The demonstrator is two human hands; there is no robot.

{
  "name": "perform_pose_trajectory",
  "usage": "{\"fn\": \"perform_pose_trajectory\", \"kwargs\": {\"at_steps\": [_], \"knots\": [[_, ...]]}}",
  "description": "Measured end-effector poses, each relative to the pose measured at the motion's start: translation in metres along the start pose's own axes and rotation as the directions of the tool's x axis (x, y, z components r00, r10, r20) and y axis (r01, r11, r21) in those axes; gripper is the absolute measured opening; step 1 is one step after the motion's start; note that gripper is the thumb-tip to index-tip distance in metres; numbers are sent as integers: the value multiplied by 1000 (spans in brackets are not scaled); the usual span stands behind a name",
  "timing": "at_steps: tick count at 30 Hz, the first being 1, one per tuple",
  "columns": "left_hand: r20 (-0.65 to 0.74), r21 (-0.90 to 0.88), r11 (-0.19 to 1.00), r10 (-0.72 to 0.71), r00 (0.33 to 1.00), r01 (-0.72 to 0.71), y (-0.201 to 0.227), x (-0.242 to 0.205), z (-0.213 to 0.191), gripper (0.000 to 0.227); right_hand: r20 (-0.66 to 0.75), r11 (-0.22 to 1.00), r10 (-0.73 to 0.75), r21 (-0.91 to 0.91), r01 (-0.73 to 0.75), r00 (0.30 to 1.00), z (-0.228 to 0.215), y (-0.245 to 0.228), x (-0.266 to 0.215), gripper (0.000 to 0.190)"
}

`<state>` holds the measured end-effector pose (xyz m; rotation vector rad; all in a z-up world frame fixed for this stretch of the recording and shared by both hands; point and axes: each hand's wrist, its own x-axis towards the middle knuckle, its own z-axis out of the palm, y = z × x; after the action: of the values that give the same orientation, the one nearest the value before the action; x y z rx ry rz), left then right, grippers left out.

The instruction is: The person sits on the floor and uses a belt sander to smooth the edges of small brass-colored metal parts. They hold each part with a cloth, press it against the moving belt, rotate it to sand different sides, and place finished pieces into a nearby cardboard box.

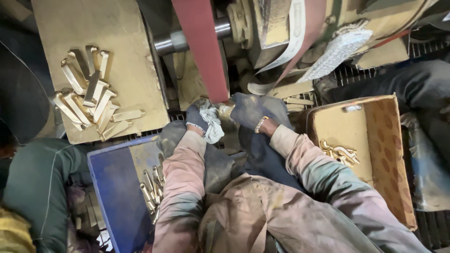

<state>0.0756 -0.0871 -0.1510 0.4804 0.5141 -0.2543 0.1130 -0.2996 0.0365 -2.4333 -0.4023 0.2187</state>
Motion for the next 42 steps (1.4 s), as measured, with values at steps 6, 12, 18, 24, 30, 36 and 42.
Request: {"fn": "perform_pose_trajectory", "kwargs": {"at_steps": [6,12,18,24,30,36,42], "knots": [[160,-244,934,-227,961,261,20,-35,38,20,80,998,13,-65,-8,997,-35,-14,-18,43],[226,152,984,53,973,-89,25,-121,81,34,-13,901,-428,-92,425,904,-115,-31,-102,41],[321,82,997,-29,947,3,19,-175,123,46,3,901,-255,364,236,967,-129,-27,-137,37],[305,311,934,75,949,-174,21,-186,140,43,79,956,-205,232,182,976,-122,-10,-151,50],[333,337,931,23,943,-142,21,-153,131,42,-94,945,-324,13,326,941,-116,-11,-140,43],[21,220,972,-84,996,78,10,-75,95,25,-204,925,-368,-179,335,907,-106,-10,-99,42],[-11,134,983,-129,992,129,-9,-31,55,16,-208,882,-440,-285,376,874,-102,-13,-75,40]]}}
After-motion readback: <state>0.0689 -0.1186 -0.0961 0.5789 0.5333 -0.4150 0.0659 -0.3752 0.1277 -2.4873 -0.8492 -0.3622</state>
